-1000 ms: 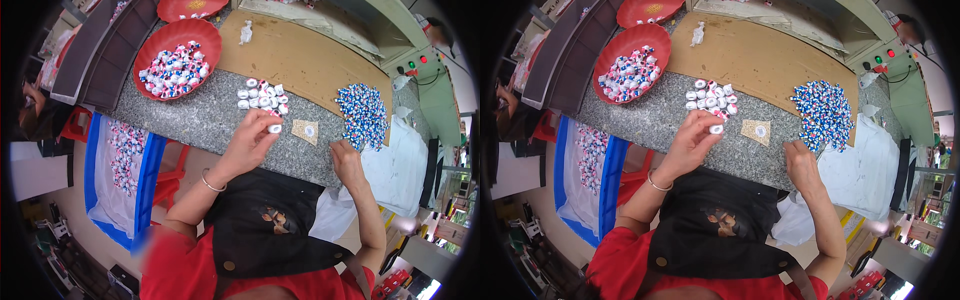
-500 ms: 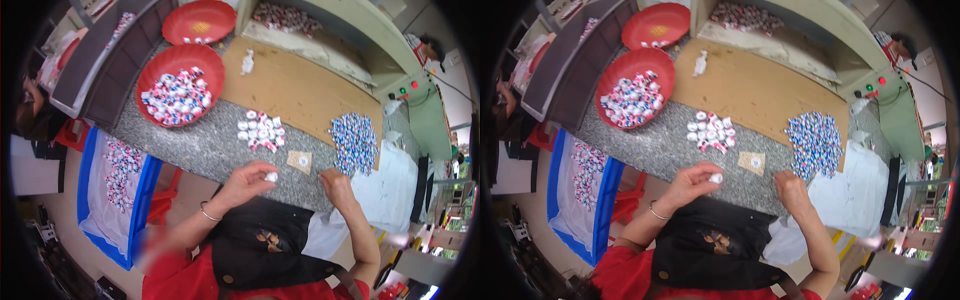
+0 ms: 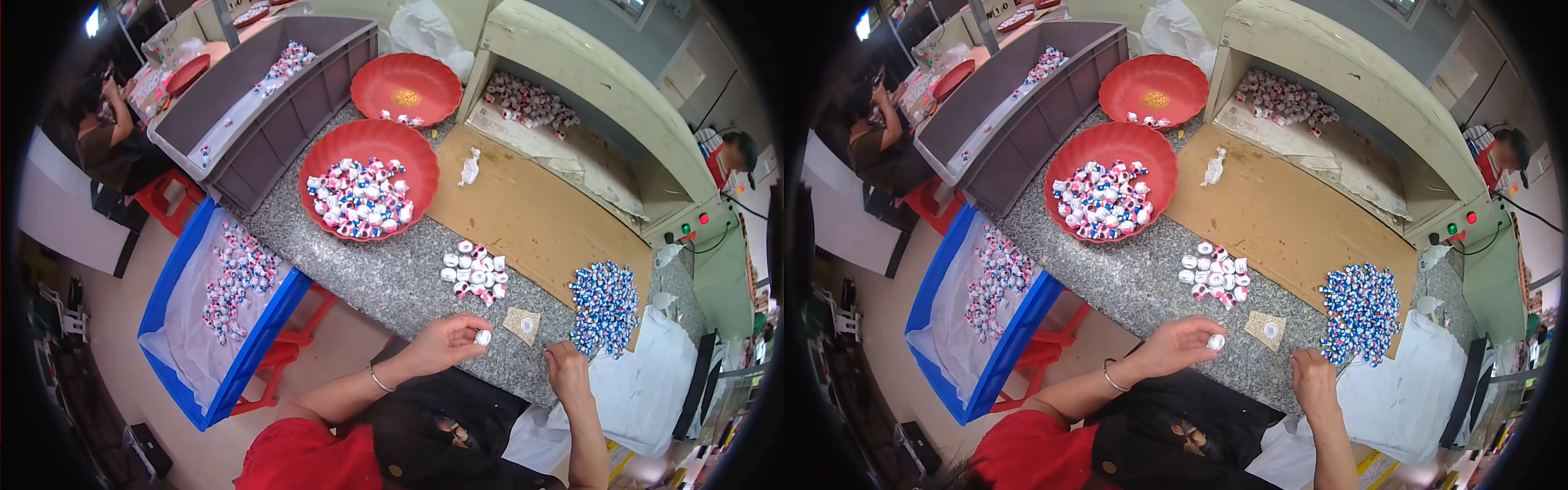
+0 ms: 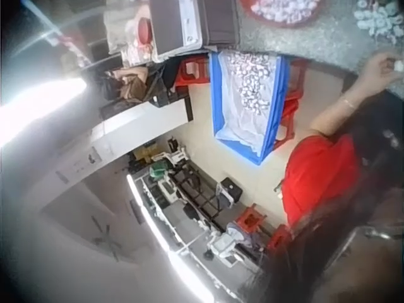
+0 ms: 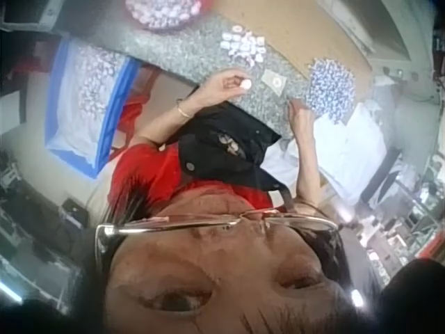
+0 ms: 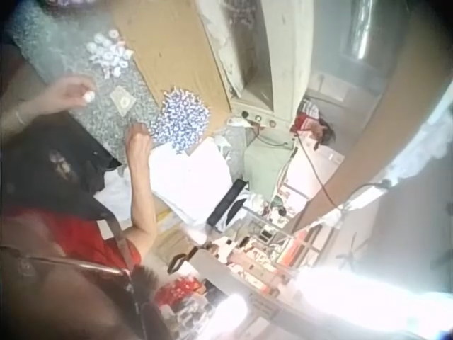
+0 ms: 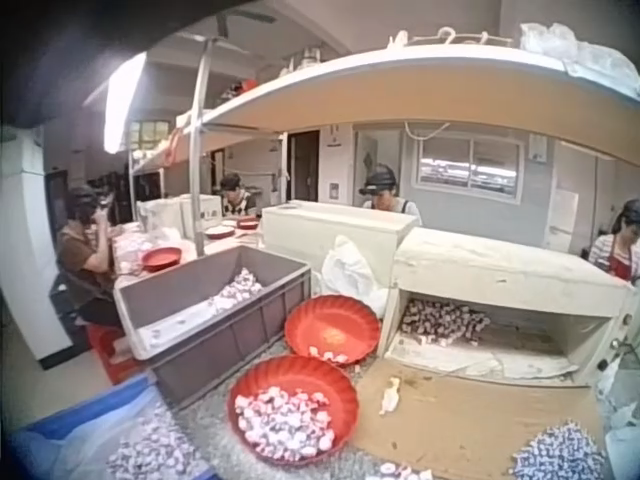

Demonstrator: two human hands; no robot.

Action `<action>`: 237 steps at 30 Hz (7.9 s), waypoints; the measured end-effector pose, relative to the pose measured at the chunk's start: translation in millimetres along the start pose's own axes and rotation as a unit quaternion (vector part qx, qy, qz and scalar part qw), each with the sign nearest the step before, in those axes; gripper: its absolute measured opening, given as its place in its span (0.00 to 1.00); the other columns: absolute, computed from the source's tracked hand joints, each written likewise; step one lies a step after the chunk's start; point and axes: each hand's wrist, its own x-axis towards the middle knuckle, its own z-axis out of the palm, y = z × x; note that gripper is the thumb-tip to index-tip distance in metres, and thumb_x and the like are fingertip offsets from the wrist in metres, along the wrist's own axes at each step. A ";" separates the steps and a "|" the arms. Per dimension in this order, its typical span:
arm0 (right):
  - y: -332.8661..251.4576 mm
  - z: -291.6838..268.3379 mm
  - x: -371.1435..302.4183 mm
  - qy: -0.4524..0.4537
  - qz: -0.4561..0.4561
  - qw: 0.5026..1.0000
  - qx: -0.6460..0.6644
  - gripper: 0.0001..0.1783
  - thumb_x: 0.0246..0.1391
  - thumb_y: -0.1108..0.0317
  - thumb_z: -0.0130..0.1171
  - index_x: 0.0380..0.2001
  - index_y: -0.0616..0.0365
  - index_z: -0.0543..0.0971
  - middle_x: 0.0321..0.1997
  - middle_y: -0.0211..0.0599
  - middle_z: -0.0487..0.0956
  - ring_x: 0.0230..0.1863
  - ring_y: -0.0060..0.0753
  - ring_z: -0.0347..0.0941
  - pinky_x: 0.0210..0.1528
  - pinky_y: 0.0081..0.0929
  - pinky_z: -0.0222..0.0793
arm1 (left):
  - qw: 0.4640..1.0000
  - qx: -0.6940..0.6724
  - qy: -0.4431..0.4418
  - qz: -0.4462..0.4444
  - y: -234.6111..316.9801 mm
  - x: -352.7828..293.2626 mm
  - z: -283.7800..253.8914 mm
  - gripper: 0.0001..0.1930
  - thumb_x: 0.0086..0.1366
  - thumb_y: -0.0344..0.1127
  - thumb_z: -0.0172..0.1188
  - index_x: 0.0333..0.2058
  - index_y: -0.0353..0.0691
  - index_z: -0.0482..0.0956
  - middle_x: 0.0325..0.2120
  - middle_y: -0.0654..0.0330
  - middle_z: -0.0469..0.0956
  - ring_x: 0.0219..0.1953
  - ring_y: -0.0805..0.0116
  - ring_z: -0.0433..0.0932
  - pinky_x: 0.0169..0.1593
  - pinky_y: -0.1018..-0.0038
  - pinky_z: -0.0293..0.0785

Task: Assembling small plastic components onto a base at a factory workbench.

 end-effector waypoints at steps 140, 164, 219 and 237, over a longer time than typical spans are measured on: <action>-5.2 25.3 -27.5 0.049 0.079 0.995 0.036 0.10 0.48 0.77 0.61 0.36 0.65 0.80 0.30 0.51 0.76 0.32 0.55 0.74 0.35 0.45 0.70 | 0.709 0.569 0.202 0.364 3.5 24.7 -33.8 0.09 0.59 0.31 0.63 0.37 0.40 0.75 0.35 0.59 0.73 0.32 0.59 0.78 0.33 0.67 0.76; -13.7 25.9 -25.6 0.098 -0.004 0.995 -0.029 0.06 0.55 0.68 0.59 0.29 0.60 0.78 0.26 0.54 0.76 0.27 0.59 0.72 0.31 0.49 0.70 | 0.752 0.498 0.188 0.389 -3.3 28.4 -38.8 0.15 0.60 0.25 0.61 0.47 0.37 0.76 0.45 0.53 0.74 0.39 0.56 0.80 0.40 0.67 0.80; -24.2 -1.5 55.9 -0.013 -0.126 0.991 -0.043 0.06 0.45 0.78 0.57 0.30 0.61 0.78 0.26 0.42 0.75 0.29 0.47 0.76 0.31 0.41 0.73 | 0.944 0.225 0.120 0.211 10.1 -1.9 -9.2 0.19 0.59 0.16 0.61 0.51 0.32 0.75 0.48 0.55 0.72 0.46 0.68 0.79 0.50 0.74 0.78; -49.4 -6.7 30.2 0.003 0.223 0.809 0.544 0.08 0.59 0.74 0.61 0.41 0.64 0.81 0.33 0.31 0.82 0.34 0.20 0.78 0.40 0.19 0.75 | 0.890 0.345 0.096 0.281 -15.6 31.8 25.4 0.19 0.54 0.20 0.66 0.46 0.34 0.78 0.43 0.52 0.78 0.42 0.66 0.81 0.42 0.74 0.81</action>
